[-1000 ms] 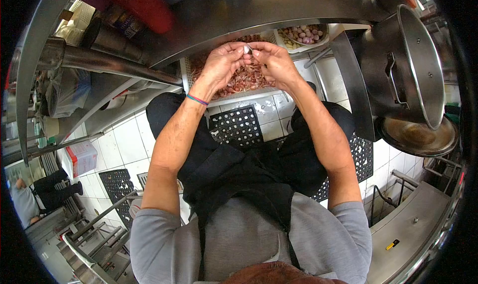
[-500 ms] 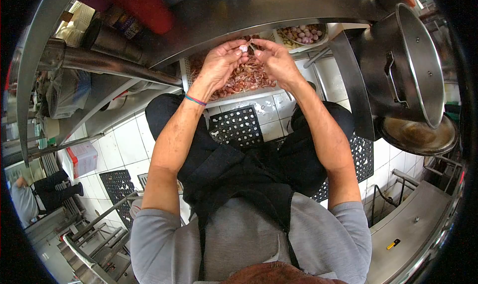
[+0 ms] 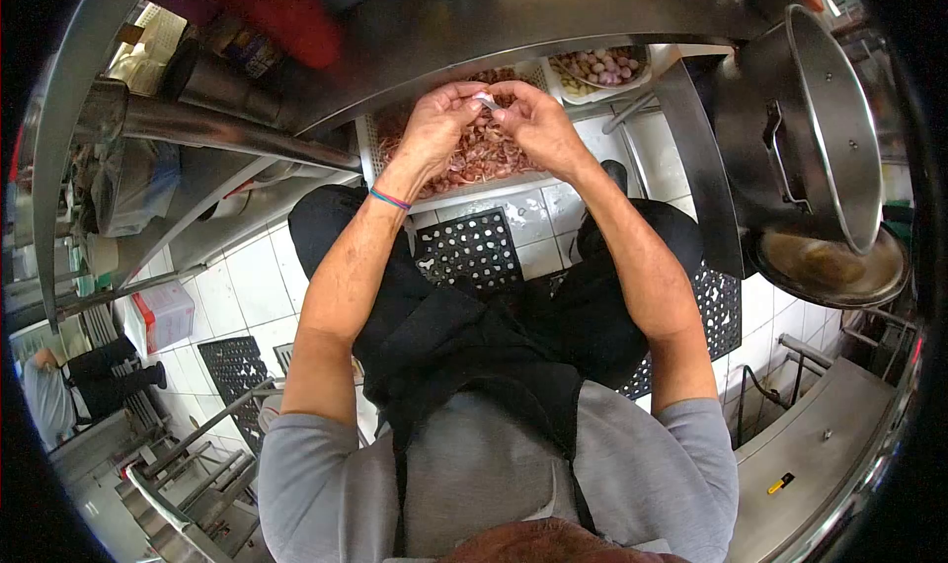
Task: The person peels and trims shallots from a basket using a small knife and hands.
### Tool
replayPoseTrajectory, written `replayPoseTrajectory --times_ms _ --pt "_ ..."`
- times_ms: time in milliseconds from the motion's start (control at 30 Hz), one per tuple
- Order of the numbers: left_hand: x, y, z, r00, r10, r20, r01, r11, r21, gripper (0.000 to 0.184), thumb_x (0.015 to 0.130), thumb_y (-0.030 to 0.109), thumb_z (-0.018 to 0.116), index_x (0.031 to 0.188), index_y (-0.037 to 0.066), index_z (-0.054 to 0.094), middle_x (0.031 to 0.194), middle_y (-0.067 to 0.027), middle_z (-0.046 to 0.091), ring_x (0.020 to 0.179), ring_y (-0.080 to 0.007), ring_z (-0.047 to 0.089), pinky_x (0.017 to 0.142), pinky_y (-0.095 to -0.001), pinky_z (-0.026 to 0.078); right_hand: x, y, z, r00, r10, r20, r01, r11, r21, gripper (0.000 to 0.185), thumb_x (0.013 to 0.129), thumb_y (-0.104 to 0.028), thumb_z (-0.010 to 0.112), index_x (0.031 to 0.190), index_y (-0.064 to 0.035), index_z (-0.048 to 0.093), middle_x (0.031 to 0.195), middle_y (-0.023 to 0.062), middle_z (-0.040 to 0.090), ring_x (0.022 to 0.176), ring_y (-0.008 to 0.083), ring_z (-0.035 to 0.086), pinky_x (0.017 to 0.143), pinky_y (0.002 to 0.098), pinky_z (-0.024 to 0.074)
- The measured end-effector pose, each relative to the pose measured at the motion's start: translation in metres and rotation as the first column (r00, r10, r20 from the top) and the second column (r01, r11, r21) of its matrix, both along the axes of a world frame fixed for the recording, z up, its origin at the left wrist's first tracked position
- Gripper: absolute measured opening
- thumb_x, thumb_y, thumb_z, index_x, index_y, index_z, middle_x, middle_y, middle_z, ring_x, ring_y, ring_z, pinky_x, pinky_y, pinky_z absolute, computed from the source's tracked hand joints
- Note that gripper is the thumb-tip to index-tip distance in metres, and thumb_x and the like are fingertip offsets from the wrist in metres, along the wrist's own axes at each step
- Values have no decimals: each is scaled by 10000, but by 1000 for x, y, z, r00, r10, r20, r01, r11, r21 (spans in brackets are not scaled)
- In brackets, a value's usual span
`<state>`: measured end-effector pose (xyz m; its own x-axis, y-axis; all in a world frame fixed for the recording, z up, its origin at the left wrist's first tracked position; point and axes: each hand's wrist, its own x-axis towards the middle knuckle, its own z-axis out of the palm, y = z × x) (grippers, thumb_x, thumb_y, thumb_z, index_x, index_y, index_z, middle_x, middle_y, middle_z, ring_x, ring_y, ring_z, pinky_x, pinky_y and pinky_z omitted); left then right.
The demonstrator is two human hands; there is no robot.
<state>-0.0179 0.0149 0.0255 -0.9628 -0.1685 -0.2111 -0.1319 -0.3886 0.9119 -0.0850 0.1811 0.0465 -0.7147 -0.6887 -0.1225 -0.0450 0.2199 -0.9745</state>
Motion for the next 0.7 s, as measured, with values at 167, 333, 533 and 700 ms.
replayPoseTrajectory --times_ms 167,333,533,700 --pt "1 0 2 999 -38 -11 38 999 2 260 924 29 555 1168 -59 559 1024 -94 644 878 -136 600 788 -272 502 -1 0 1 998 5 -60 -5 1000 -5 257 927 -90 583 1178 -42 567 706 -34 505 630 43 435 538 219 366" --pt "3 1 -1 996 -76 -40 79 992 96 273 926 50 566 1181 -47 563 1049 -87 640 887 -137 597 793 -280 502 -3 -2 -6 994 -55 -99 53 998 -21 201 939 -123 575 1125 -47 568 696 -24 515 550 40 425 424 216 322" --pt "1 3 -1 994 -73 -77 91 960 263 276 938 35 533 1202 -42 528 1079 -102 629 877 -157 588 809 -288 504 -3 0 5 930 -99 355 165 974 -158 209 931 -125 576 1119 -36 555 732 21 576 535 60 459 432 235 336" --pt "0 2 7 998 -46 -34 54 952 303 270 957 39 491 1213 -46 492 1078 -118 615 883 -173 586 816 -295 505 -7 1 6 919 -251 304 272 962 -29 209 919 -114 583 1105 -23 551 786 49 606 600 82 509 482 250 391"
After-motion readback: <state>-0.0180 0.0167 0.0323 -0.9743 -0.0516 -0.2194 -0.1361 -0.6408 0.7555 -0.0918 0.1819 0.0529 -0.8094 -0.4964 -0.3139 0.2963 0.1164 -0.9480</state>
